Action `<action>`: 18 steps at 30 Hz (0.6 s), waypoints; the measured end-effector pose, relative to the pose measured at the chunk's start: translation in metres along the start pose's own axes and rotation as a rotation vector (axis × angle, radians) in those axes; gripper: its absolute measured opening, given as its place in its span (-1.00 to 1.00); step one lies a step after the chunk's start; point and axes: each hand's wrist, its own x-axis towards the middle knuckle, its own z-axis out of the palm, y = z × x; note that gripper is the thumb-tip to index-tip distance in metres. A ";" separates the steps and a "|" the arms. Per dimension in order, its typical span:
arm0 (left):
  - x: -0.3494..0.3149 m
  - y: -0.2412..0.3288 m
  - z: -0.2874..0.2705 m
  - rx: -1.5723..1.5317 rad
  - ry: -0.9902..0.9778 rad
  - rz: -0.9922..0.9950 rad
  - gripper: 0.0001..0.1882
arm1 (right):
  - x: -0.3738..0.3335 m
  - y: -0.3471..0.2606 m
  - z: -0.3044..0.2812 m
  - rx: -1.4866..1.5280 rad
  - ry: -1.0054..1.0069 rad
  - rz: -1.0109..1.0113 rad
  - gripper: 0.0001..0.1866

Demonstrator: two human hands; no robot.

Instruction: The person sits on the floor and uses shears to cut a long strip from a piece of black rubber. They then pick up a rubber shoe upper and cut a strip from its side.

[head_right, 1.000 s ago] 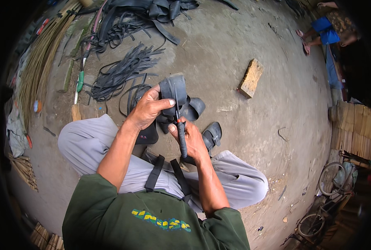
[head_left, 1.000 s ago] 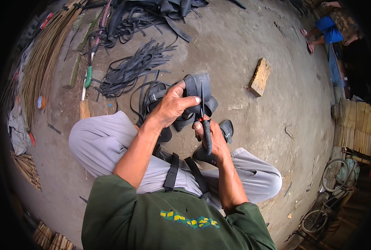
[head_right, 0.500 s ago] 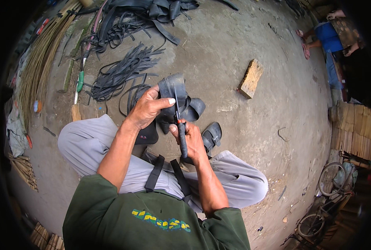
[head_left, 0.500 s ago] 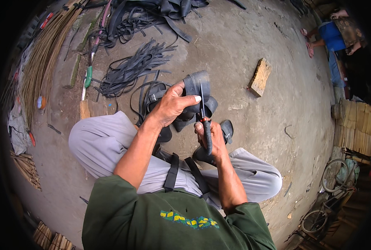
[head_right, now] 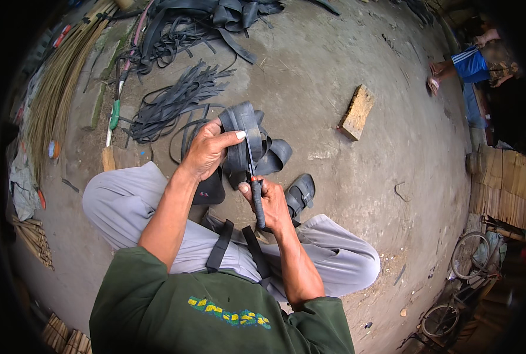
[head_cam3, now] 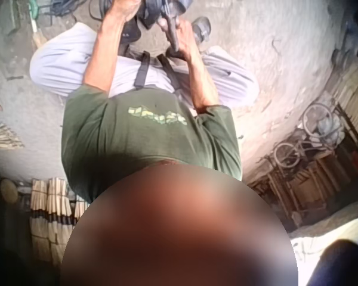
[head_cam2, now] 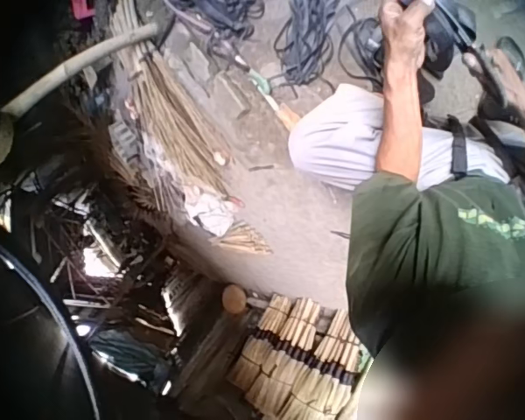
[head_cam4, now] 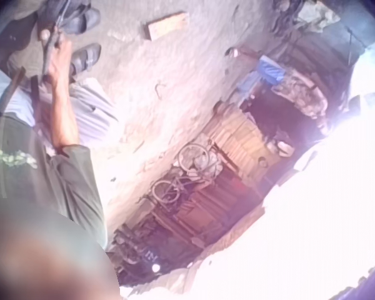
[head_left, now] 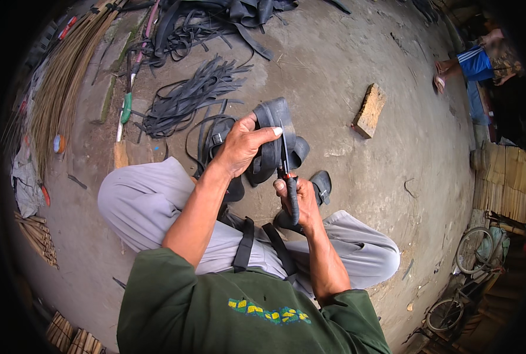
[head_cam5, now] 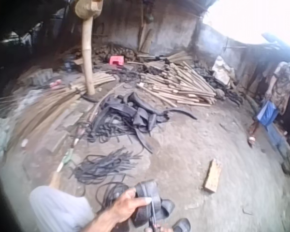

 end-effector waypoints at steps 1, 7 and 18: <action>0.000 0.000 -0.001 0.035 -0.007 -0.009 -0.62 | 0.000 0.000 0.001 0.032 0.000 -0.031 -0.45; -0.005 0.000 -0.002 0.171 -0.100 -0.096 -0.52 | 0.010 -0.002 0.003 0.054 0.084 -0.195 -0.43; -0.006 -0.002 0.005 0.158 -0.050 -0.066 -0.66 | 0.009 -0.003 -0.001 0.030 0.004 -0.085 -0.40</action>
